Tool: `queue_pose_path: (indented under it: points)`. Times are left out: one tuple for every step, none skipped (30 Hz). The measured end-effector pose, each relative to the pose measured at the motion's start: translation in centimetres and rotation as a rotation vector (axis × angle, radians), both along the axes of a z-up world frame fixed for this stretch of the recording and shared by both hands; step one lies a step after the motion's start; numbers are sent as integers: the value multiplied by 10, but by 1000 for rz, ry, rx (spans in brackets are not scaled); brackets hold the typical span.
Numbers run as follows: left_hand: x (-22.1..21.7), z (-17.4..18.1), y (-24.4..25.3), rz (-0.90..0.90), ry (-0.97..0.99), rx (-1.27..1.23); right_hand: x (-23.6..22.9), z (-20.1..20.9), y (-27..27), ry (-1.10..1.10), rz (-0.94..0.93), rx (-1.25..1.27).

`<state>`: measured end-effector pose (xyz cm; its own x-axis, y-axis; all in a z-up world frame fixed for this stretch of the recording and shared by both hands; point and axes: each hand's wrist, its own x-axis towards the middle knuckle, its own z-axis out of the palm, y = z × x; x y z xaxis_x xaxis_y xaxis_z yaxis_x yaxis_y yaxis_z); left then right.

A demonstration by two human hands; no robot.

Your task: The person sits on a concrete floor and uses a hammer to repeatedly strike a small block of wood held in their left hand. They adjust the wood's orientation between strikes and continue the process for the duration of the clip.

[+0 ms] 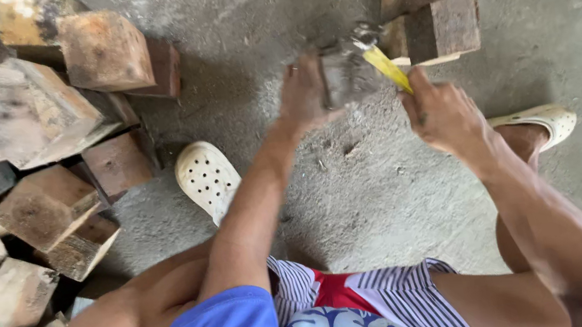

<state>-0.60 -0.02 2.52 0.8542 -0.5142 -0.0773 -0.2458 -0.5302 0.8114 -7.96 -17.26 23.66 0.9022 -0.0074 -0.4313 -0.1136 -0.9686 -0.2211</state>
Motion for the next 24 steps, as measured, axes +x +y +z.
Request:
queue_pose_path:
  points:
    - [4,2,-4,4,-5,33,0,4,-1,-16,-91,41]
    - [9,1,-9,8,-10,66,-6,13,0,-31,-182,84]
    - [6,-6,-7,3,1,109,-17,22,7,-30,-282,134]
    - [5,-12,-6,9,-11,107,-26,36,10,-253,-199,208]
    - [5,-17,-9,3,-28,108,-33,53,9,-480,-124,283]
    - [4,-20,-11,-2,-44,109,-41,75,3,-529,-217,467]
    - [3,-23,-11,-9,-76,98,-49,86,3,-651,-189,494]
    - [3,-26,-9,-16,-108,86,-58,88,5,-747,-165,492]
    - [2,-28,-9,-20,-139,70,-66,83,2,-801,-158,473]
    - [6,-30,-9,-23,-130,88,-70,62,0,-774,-172,411]
    - [6,-32,-12,-32,-112,101,-76,35,-4,-703,-197,341]
    - [2,-34,-13,-41,-93,115,-81,3,-7,-604,-225,278]
    - [1,-33,-13,-51,-108,125,-81,-30,-8,-505,-243,240]
    - [-4,-31,-12,-61,-122,135,-83,-56,-10,-420,-247,205]
    - [3,-28,-10,-49,-156,153,-75,-78,-12,-386,-218,197]
    - [3,-24,-6,-22,-198,80,-69,-89,-15,-389,-190,198]
    - [0,-22,0,-11,-238,8,-64,-94,-15,-403,-191,212]
    - [1,-23,2,-1,-277,-65,-57,-90,-18,-409,-218,230]
    - [-7,-27,12,-31,-234,55,-66,-86,-8,-314,-322,267]
    - [-12,-30,18,-61,-192,174,-73,-79,3,-215,-422,304]
    - [-2,-27,0,-93,-180,258,-69,-61,-1,-396,-339,304]
    - [2,-23,-14,-97,-174,206,-67,-41,-4,-574,-249,298]
    - [1,-23,-11,-78,-151,172,-69,-12,-10,-705,-231,636]
    - [2,-23,-6,-60,-128,139,-68,12,-12,-813,-184,739]
